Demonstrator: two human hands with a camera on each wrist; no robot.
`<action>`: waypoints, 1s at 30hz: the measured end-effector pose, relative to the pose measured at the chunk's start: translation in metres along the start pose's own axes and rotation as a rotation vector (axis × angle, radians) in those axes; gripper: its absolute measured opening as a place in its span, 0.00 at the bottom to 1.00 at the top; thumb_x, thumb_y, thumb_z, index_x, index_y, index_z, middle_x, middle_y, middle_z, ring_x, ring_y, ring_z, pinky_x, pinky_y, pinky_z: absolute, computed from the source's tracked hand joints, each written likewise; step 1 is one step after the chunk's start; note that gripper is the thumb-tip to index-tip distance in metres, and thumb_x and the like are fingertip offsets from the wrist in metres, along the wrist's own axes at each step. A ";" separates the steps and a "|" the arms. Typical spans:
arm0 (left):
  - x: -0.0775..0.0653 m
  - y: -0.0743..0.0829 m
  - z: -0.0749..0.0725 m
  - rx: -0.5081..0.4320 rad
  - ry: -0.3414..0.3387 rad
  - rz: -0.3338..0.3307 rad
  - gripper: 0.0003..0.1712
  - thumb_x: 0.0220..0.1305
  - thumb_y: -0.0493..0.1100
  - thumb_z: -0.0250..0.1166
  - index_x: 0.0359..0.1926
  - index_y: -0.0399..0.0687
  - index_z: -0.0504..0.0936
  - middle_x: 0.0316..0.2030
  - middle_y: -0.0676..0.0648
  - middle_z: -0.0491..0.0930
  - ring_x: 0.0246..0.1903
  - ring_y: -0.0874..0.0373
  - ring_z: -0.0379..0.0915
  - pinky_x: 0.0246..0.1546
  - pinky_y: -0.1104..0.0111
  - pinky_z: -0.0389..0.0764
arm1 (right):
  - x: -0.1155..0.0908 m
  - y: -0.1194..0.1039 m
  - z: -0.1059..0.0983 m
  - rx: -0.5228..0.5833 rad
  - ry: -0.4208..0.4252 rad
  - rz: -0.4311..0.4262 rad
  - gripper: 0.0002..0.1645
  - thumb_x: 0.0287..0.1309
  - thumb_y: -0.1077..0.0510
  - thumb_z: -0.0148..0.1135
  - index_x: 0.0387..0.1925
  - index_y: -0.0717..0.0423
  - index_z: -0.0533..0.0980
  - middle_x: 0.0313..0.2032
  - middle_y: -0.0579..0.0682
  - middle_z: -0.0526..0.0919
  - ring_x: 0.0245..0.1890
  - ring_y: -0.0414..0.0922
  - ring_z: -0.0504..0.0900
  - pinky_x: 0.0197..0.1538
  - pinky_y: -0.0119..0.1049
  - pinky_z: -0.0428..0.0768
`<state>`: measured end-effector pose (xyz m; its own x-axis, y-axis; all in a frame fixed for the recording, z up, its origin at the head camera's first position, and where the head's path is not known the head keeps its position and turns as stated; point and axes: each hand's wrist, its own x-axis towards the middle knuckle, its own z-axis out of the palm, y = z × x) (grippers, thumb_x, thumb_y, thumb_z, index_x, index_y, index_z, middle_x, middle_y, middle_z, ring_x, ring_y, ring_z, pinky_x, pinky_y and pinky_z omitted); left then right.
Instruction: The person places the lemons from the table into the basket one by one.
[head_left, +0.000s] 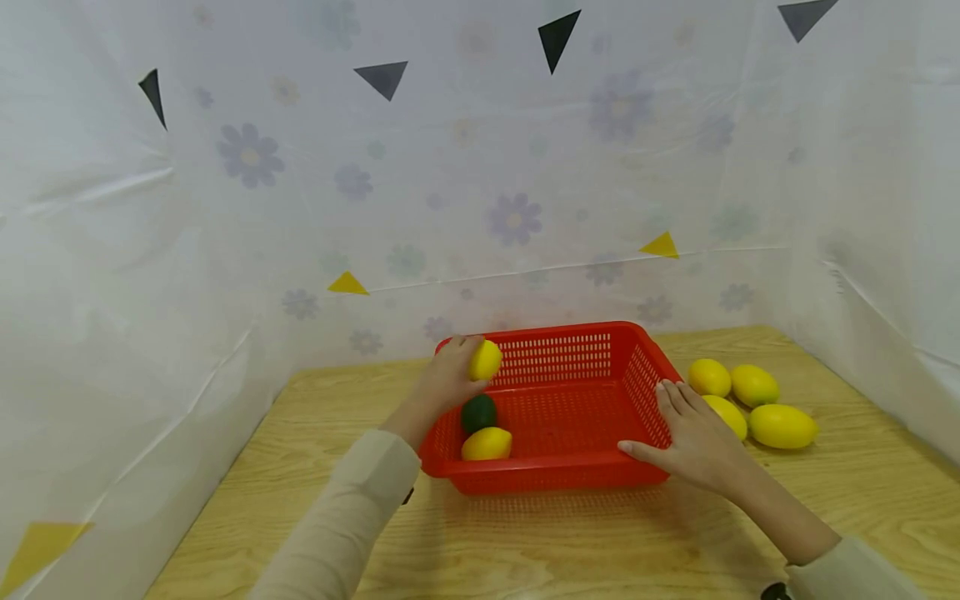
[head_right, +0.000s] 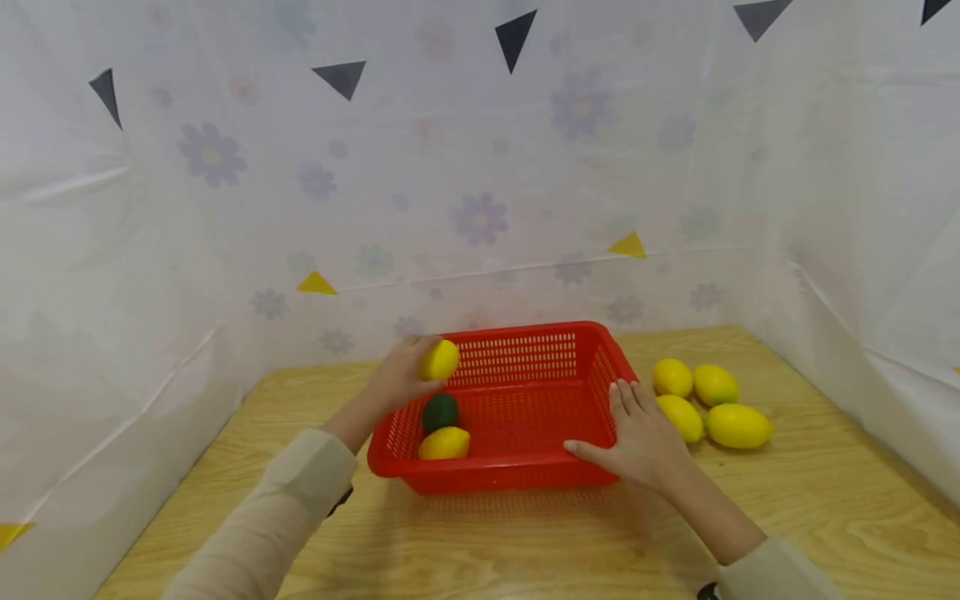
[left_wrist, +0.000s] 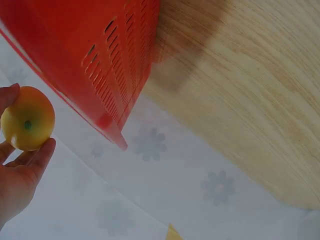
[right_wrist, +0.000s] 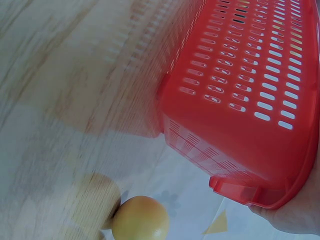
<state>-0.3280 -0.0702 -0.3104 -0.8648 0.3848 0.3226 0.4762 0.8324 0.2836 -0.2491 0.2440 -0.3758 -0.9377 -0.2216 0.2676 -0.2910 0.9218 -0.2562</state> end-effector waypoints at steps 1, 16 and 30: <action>0.000 0.001 0.001 -0.003 -0.008 0.003 0.34 0.55 0.41 0.67 0.62 0.40 0.66 0.55 0.37 0.70 0.47 0.46 0.71 0.52 0.55 0.76 | 0.000 0.000 0.000 -0.001 0.000 0.001 0.62 0.52 0.28 0.53 0.65 0.76 0.51 0.66 0.74 0.51 0.67 0.69 0.50 0.65 0.63 0.51; -0.002 0.017 0.022 0.010 -0.186 0.056 0.33 0.56 0.41 0.67 0.61 0.44 0.66 0.55 0.42 0.71 0.50 0.49 0.69 0.55 0.57 0.73 | -0.001 0.001 0.000 -0.007 0.010 0.000 0.61 0.52 0.28 0.53 0.65 0.76 0.52 0.66 0.74 0.52 0.66 0.69 0.51 0.65 0.63 0.52; -0.005 0.031 0.037 0.015 -0.285 0.023 0.36 0.52 0.44 0.70 0.63 0.52 0.67 0.58 0.47 0.70 0.54 0.53 0.68 0.57 0.58 0.73 | -0.001 0.001 0.000 -0.002 0.001 0.008 0.62 0.52 0.28 0.53 0.66 0.76 0.51 0.67 0.74 0.51 0.67 0.69 0.49 0.65 0.63 0.51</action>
<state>-0.3147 -0.0314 -0.3362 -0.8647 0.4984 0.0615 0.4956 0.8271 0.2651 -0.2485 0.2449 -0.3762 -0.9399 -0.2138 0.2662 -0.2829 0.9242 -0.2566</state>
